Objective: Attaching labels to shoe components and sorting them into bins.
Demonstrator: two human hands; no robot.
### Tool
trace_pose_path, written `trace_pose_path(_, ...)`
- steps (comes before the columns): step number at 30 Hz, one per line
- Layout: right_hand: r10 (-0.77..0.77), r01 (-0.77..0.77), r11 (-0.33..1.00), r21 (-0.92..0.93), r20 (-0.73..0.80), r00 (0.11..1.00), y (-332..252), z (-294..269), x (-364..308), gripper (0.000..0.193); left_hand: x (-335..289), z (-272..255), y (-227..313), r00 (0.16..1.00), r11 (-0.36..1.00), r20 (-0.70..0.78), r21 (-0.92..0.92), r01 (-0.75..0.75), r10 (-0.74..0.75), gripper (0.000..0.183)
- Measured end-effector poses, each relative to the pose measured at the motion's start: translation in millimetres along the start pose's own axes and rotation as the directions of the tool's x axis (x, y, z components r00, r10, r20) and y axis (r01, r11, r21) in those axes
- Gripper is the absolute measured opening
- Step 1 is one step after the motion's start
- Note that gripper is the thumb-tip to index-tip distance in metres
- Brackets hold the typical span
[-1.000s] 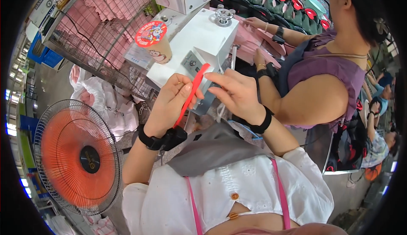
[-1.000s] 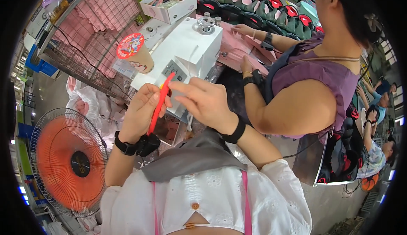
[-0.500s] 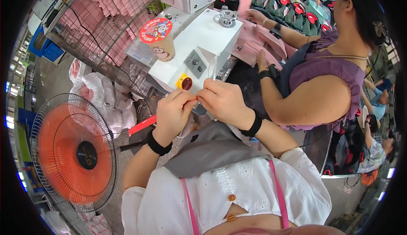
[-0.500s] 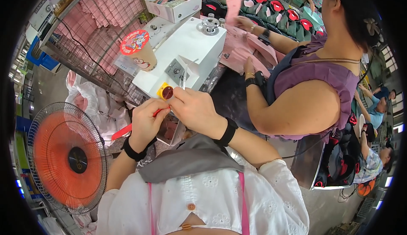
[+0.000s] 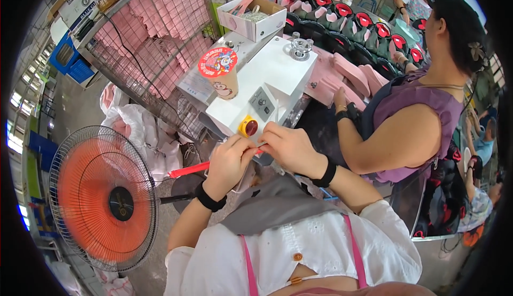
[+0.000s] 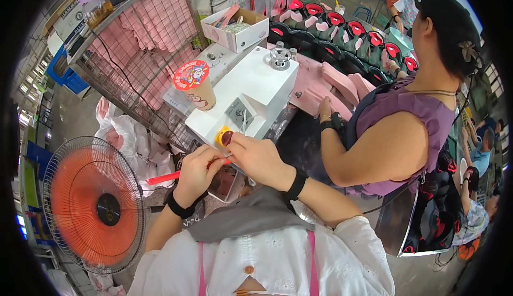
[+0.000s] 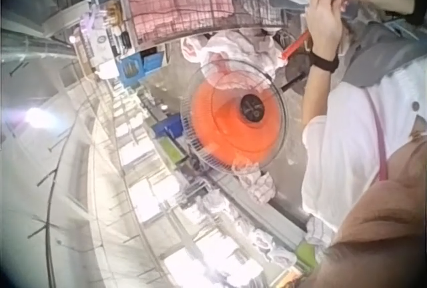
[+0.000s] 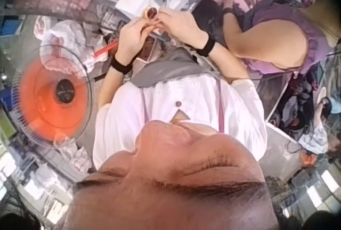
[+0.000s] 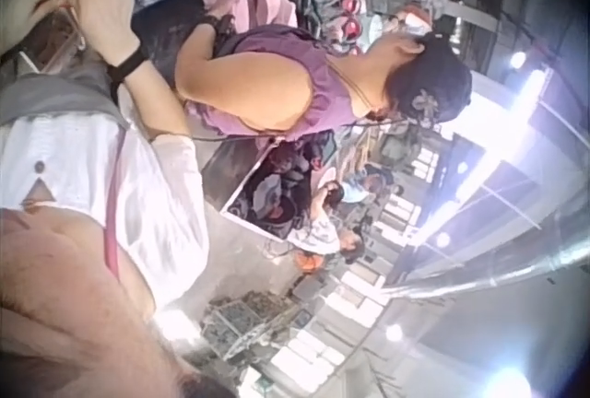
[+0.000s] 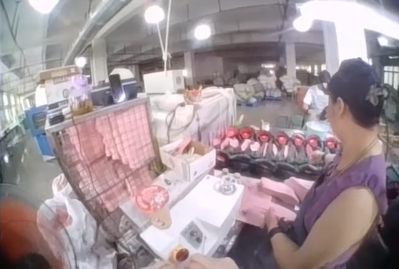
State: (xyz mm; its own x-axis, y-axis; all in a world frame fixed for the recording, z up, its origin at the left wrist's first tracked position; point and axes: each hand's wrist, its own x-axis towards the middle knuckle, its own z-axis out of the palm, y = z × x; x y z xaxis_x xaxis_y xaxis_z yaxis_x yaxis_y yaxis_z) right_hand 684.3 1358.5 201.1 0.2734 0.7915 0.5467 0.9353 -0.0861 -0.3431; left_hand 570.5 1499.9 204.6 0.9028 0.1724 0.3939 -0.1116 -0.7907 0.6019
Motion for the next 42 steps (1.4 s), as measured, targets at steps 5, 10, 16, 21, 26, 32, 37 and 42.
trace_pose_path(5,0.020,-0.031,0.995,0.099,0.111,0.994,4,-4,7,0.007,3,5,1,1.000,1.000,-0.030,0.022,0.005,-0.005,0.006)
trace_pose_path(10,0.117,-0.159,0.945,0.285,0.157,0.981,5,4,-2,0.005,-4,6,-5,0.999,0.999,0.019,-0.036,-0.032,0.033,0.005)
trace_pose_path(16,0.287,-0.403,0.674,0.619,0.283,0.915,17,15,-5,0.007,-4,7,-4,0.980,0.980,-0.054,0.070,-0.188,0.192,0.007)
trace_pose_path(21,0.438,-0.507,0.528,0.682,0.293,0.850,12,14,-4,0.008,-3,8,-6,0.939,0.954,-0.193,0.158,-0.256,0.284,0.010)
trace_pose_path(26,0.519,-0.469,0.550,0.691,0.157,0.840,4,11,-3,0.011,-4,-5,3,0.946,0.956,-0.196,0.196,-0.219,0.257,0.006)
trace_pose_path(32,0.577,-0.426,0.527,0.735,0.058,0.815,29,5,-23,0.011,-5,-43,-13,0.886,0.992,-0.464,0.115,0.044,0.015,0.004)
trace_pose_path(37,0.522,-0.470,0.302,0.830,0.269,0.809,11,19,-13,0.012,-3,-22,-7,0.868,0.958,-0.448,-0.272,0.094,-0.213,0.008)
trace_pose_path(42,0.395,-0.601,0.443,0.665,0.457,0.797,-3,33,-17,0.015,4,-4,-10,0.810,0.382,-0.114,-0.913,0.142,-0.575,0.030)
